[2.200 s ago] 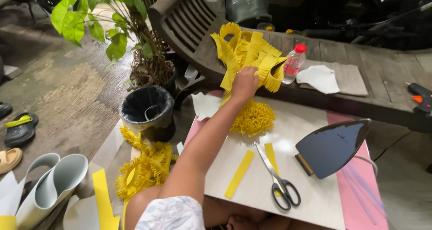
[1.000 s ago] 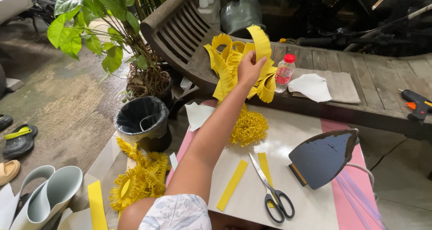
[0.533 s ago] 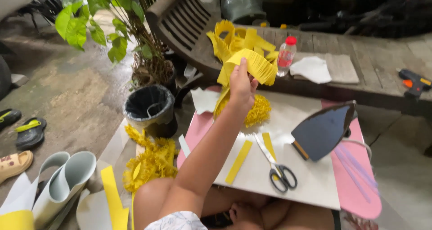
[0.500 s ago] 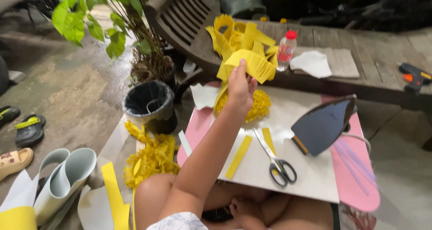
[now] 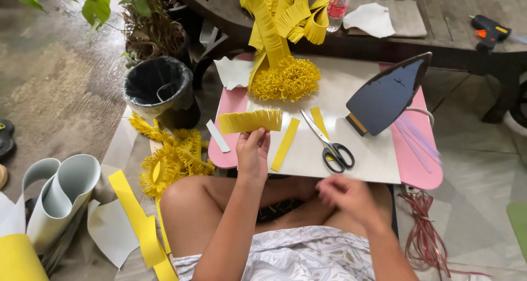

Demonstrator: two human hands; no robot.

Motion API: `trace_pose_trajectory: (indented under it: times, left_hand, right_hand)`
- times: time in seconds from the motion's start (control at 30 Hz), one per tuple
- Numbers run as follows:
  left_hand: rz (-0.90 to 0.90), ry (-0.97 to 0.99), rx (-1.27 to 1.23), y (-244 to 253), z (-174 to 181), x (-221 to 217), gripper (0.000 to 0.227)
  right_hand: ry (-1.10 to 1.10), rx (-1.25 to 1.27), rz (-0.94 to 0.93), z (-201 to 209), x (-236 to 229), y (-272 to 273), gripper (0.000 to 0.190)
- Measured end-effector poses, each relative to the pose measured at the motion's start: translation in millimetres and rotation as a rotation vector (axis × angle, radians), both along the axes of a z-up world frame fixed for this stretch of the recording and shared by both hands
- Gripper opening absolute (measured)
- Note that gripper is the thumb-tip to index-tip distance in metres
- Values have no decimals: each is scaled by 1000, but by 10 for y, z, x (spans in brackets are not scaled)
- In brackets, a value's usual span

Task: Cutting yellow foam strips with scissors and rolling them into decorative shapes, using an iron for heat setting.

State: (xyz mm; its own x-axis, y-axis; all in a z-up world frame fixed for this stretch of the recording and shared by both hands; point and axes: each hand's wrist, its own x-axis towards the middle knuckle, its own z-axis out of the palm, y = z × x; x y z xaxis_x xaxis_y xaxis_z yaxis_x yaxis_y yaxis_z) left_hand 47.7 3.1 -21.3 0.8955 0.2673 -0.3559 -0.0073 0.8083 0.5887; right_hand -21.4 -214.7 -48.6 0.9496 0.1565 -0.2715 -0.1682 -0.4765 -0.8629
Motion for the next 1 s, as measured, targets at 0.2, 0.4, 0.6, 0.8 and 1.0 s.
trace_pose_trajectory:
  times: [0.2, 0.4, 0.6, 0.8, 1.0]
  left_hand:
    - [-64, -39, 159, 52, 167, -279, 25]
    - [-224, -101, 370, 206, -97, -341, 27]
    - [-396, -85, 419, 64, -477, -455, 45]
    - [-427, -149, 305, -433, -831, -271, 48]
    - [-441, -191, 232, -542, -666, -96, 47]
  right_hand:
    - [-689, -742, -82, -133, 406, -175, 28]
    - [-408, -830, -44, -173, 558, -92, 33]
    - [-219, -576, -194, 188, 503, -33, 33]
    - [-194, -684, -222, 38, 318, -90, 31]
    - [-176, -661, -248, 174, -79, -254, 30]
